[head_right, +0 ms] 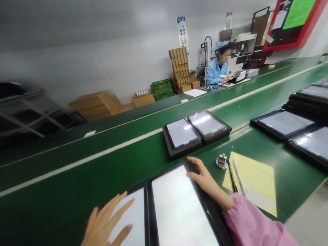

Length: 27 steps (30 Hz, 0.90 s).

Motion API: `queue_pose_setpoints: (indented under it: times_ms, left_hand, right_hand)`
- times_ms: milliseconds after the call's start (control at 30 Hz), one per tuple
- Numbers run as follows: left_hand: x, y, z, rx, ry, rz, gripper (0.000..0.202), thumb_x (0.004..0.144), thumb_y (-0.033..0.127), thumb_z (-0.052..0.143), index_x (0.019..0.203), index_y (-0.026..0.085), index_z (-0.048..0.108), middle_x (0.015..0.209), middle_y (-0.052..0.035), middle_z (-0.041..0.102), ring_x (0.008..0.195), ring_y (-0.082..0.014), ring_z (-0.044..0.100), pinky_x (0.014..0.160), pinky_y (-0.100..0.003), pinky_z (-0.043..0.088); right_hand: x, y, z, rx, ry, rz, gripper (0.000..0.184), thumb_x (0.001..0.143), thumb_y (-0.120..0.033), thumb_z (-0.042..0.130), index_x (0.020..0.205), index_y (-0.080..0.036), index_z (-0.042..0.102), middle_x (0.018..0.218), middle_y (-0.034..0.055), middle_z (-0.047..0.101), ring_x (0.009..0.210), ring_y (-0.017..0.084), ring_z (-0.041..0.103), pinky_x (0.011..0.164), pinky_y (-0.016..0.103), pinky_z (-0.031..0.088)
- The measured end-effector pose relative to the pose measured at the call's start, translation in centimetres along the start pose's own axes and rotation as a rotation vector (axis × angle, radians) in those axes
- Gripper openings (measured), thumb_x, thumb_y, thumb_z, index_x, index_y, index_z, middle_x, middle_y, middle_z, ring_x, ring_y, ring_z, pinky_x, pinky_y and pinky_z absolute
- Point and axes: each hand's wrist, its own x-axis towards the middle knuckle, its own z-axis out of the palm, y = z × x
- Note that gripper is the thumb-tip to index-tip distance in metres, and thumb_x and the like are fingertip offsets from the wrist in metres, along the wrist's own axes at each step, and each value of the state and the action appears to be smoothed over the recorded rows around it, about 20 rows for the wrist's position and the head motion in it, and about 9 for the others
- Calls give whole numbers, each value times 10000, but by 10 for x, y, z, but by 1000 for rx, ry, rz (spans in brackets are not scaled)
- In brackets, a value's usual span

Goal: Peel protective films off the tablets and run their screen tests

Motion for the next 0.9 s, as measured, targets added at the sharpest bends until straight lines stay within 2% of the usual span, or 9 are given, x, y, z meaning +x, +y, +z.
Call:
queue_pose_setpoints:
  times_ms: [100,233,400,500,600,700,767,833,900]
  left_hand:
    - [-4,-6,8,30,-11,61,476,1068,521,391,1483,385,582,1538,-66,584,1429,-368,525,1196,-733,331]
    - [-10,-14,14,39,-28,97,523,1022,625,466,1476,396,587,1529,-87,592,1397,-396,550,1204,-776,242]
    - [-9,-5,9,53,38,178,705,950,802,461,1485,361,587,1484,-121,627,1355,-397,581,1246,-754,126]
    - [-6,5,0,44,15,215,782,917,846,452,1480,323,596,1461,-139,643,1343,-396,592,1250,-754,102]
    - [-2,14,-7,18,-46,186,796,884,854,507,1451,308,625,1476,-139,632,1372,-384,571,1266,-727,115]
    - [2,18,-7,5,-47,160,738,891,816,562,1425,314,649,1473,-138,632,1379,-380,568,1263,-735,125]
    - [1,16,-4,-12,-11,178,694,914,797,551,1410,324,659,1463,-131,642,1360,-377,587,1255,-748,140]
    - [-4,10,-1,-70,65,163,636,955,765,514,1392,329,669,1440,-109,663,1314,-361,627,1247,-738,223]
    - [-15,-1,-2,-175,158,26,534,1012,677,481,1372,333,673,1406,-73,689,1269,-337,661,1221,-686,360]
  right_hand:
    - [-1,2,2,-30,9,-14,600,836,-444,624,1397,-244,558,1495,112,526,1414,308,480,1199,508,412]
    - [-1,3,0,-58,15,-11,589,847,-448,643,1400,-260,565,1485,102,538,1399,309,494,1170,504,445]
    - [1,4,-4,-53,-2,21,635,794,-465,689,1388,-265,583,1479,94,550,1368,321,526,1095,474,520]
    - [1,6,-6,-29,-9,17,648,781,-522,707,1364,-266,584,1480,102,546,1367,335,527,1134,499,486]
    - [2,10,-7,-19,-12,11,659,787,-592,723,1345,-270,583,1480,116,537,1372,350,521,1174,529,445]
    - [5,14,-7,-29,-13,8,694,770,-646,738,1329,-260,591,1471,129,538,1374,367,518,1156,539,466]
    - [7,14,-5,-40,-4,8,717,772,-692,725,1330,-262,590,1470,127,548,1369,364,527,1168,542,457]
    - [8,11,-4,-49,10,20,754,806,-770,655,1357,-260,581,1475,129,558,1372,357,531,1187,541,440]
    - [4,7,-5,-53,36,45,822,847,-849,533,1402,-244,567,1479,142,565,1398,356,516,1201,534,426]
